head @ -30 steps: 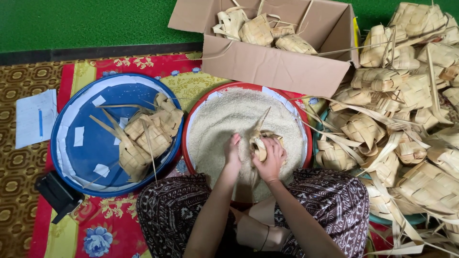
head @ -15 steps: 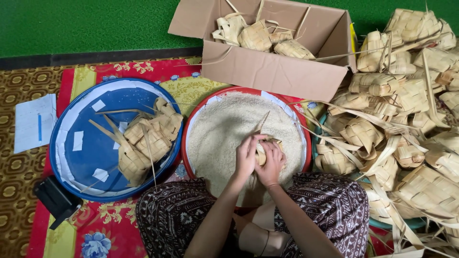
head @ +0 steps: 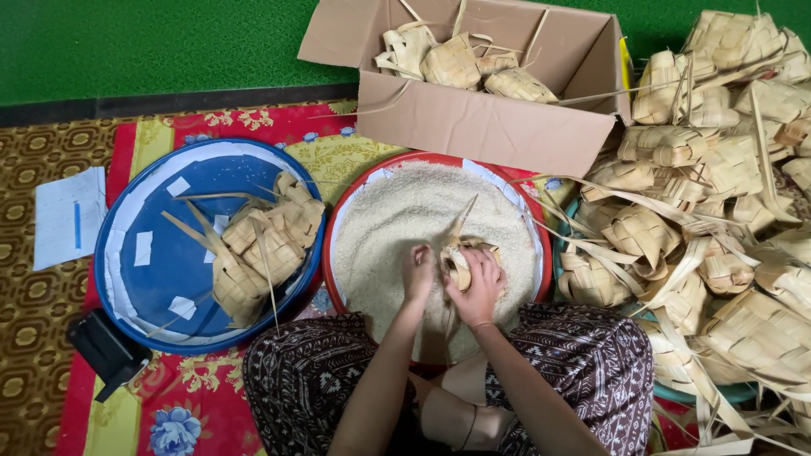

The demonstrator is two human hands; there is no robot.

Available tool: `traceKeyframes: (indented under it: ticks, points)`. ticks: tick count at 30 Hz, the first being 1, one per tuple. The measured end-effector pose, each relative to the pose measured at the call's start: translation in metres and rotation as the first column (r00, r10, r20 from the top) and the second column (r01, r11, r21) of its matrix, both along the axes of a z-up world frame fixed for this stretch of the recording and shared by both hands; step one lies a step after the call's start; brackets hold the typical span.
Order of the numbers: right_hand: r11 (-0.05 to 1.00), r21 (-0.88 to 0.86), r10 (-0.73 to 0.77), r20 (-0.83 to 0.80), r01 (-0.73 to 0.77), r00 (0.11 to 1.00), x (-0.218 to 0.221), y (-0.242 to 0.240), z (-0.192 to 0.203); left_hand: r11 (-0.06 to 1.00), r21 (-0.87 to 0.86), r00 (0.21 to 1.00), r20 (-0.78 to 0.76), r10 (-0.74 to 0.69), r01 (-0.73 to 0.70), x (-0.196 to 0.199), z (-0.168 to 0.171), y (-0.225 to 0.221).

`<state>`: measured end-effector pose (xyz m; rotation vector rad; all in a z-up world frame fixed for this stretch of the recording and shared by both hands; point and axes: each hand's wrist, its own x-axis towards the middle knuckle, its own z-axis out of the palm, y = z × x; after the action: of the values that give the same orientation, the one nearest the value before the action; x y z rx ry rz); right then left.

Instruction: Filling woven palm leaf pouches with raw rice by hand in a production setting.

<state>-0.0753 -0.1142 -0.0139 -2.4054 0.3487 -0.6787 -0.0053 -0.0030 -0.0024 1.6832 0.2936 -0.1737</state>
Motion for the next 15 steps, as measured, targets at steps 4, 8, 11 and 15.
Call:
traceKeyframes:
  ticks: [4,8,11,15]
  points:
    - [1.0,0.007,-0.003,-0.004,0.003,1.0,-0.002,0.001,0.0,0.873,-0.456,0.964,-0.26,0.057,-0.175,-0.004,0.027,0.014]
    - [1.0,0.016,0.002,-0.004,-0.002,1.0,-0.003,0.001,0.002,0.641,-0.663,0.905,-0.406,0.123,-0.385,0.006,0.001,0.014]
    - [1.0,0.022,0.001,-0.003,-0.001,1.0,0.003,0.002,0.003,0.664,-0.677,0.948,-0.248,0.2,-0.317,0.008,0.046,0.005]
    - [0.998,0.056,0.002,-0.031,0.0,1.0,-0.002,0.003,0.007,0.909,-0.416,0.978,0.169,0.121,-0.04,-0.01,0.102,-0.005]
